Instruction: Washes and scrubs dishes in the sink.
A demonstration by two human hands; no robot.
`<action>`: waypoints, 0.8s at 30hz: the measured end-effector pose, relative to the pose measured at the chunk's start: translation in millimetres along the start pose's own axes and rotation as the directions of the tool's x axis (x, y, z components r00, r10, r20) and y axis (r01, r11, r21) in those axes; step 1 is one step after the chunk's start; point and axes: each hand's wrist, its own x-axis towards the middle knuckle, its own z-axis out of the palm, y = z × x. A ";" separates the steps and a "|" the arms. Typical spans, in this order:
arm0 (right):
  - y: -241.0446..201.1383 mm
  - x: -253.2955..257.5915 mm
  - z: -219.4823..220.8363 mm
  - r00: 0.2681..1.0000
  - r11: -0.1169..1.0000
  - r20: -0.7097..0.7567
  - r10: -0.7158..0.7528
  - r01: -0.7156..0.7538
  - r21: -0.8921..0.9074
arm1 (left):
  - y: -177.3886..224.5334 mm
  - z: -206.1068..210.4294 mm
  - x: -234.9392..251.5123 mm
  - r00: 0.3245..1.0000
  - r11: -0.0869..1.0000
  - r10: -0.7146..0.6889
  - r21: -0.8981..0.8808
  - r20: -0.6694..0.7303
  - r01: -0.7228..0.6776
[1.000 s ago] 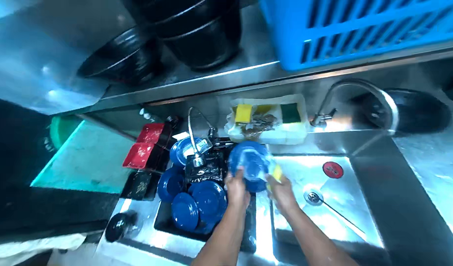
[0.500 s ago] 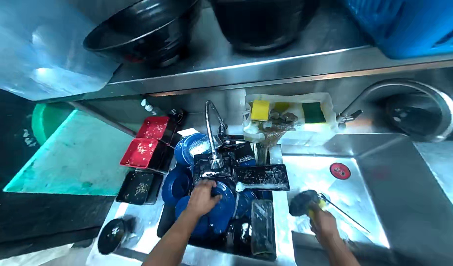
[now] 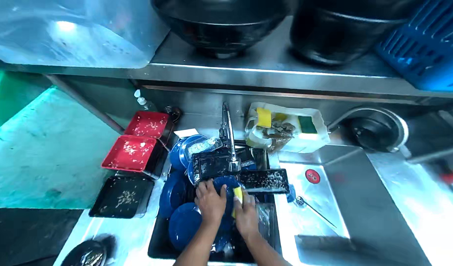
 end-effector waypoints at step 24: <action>-69.8 -0.3 -23.9 0.971 0.871 -0.147 -0.190 0.236 0.431 | 40.6 -53.0 3.1 0.937 0.370 0.054 -0.878 0.346 0.303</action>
